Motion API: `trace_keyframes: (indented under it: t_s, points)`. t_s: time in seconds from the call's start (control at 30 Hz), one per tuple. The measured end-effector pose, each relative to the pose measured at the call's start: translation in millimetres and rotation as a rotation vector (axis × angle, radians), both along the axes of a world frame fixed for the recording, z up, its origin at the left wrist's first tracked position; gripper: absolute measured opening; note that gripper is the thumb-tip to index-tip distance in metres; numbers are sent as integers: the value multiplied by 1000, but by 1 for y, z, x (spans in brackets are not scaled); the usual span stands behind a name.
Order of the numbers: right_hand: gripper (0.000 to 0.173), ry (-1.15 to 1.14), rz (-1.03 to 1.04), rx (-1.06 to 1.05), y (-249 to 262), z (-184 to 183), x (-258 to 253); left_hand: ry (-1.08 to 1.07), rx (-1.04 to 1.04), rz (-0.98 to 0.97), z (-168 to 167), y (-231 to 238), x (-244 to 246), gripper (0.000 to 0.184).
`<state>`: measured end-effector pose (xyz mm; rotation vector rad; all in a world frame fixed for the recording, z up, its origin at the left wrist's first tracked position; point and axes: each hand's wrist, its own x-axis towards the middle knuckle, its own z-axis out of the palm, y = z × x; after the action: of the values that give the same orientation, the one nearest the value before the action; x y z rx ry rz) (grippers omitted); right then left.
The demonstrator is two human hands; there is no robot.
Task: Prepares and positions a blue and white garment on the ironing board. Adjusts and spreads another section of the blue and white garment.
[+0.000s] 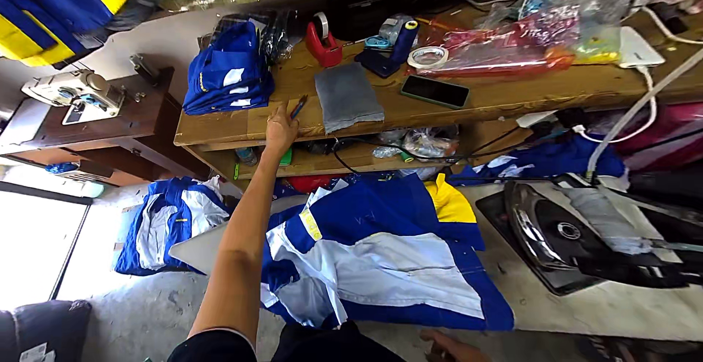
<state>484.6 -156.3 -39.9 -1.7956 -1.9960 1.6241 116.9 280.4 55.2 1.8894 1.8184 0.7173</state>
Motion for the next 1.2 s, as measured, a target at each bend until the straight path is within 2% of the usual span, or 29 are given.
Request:
trace_keyframes:
  t_s: [0.1, 0.2, 0.27, 0.37, 0.43, 0.5, 0.57, 0.67, 0.73, 0.77, 0.83, 0.9, 0.97, 1.0, 1.03, 1.1, 1.17, 1.2]
  points:
    - [36, 37, -76, 166, 27, 1, 0, -19, -41, -5, -19, -78, -53, 52]
    - [42, 111, -108, 376, 76, 1, -21, -39, -161, 183, -66, -173, -136, 63]
    - [48, 165, -89, 449, 116, 10, -50, -82, -337, 330, -88, -235, -170, 64]
    - [66, 218, 15, 632, 176, 16, -107, -164, -629, 424, -92, -301, -164, 68]
    - [80, 198, 165, 729, 208, 7, -141, -208, -709, 427, -96, -326, -149, 71]
    - [75, 117, 373, 601, 220, 4, -161, -264, -723, 390, -103, -346, -141, 61]
    - [61, 52, 590, 410, 208, 5, -167, -341, -667, 360, -113, -361, -142, 42]
    - [61, 57, 907, 67, 165, 6, -152, -382, -520, 438, -121, -373, -144, 31]
    - [72, 110, 998, -111, 144, 12, -141, -446, -475, 465, -115, -375, -141, 30]
    - [67, 147, 945, -113, 143, 18, -135, -498, -466, 450, -109, -374, -138, 32]
    - [45, 208, 629, 135, 156, 29, -127, -613, -433, 388, -93, -369, -132, 34]
    - [49, 191, 230, 443, 186, 18, -127, -740, -385, 299, -69, -363, -125, 33]
    - [62, 208, 21, 494, 217, -13, -129, -891, -358, 198, -40, -354, -114, 30]
    - [62, 258, 3, 444, 220, -24, -133, -959, -346, 177, -27, -349, -106, 29]
    - [53, 326, 35, 422, 213, -28, -142, -1012, -328, 183, -16, -341, -98, 28]
    - [34, 457, 187, 525, 184, -19, -166, -1019, -271, 240, 1, -321, -77, 30]
    - [27, 479, 364, 751, 150, 6, -193, -823, -237, 222, 16, -305, -42, 32]
    - [25, 433, 419, 832, 134, 20, -202, -668, -239, 134, 27, -304, -18, 34]
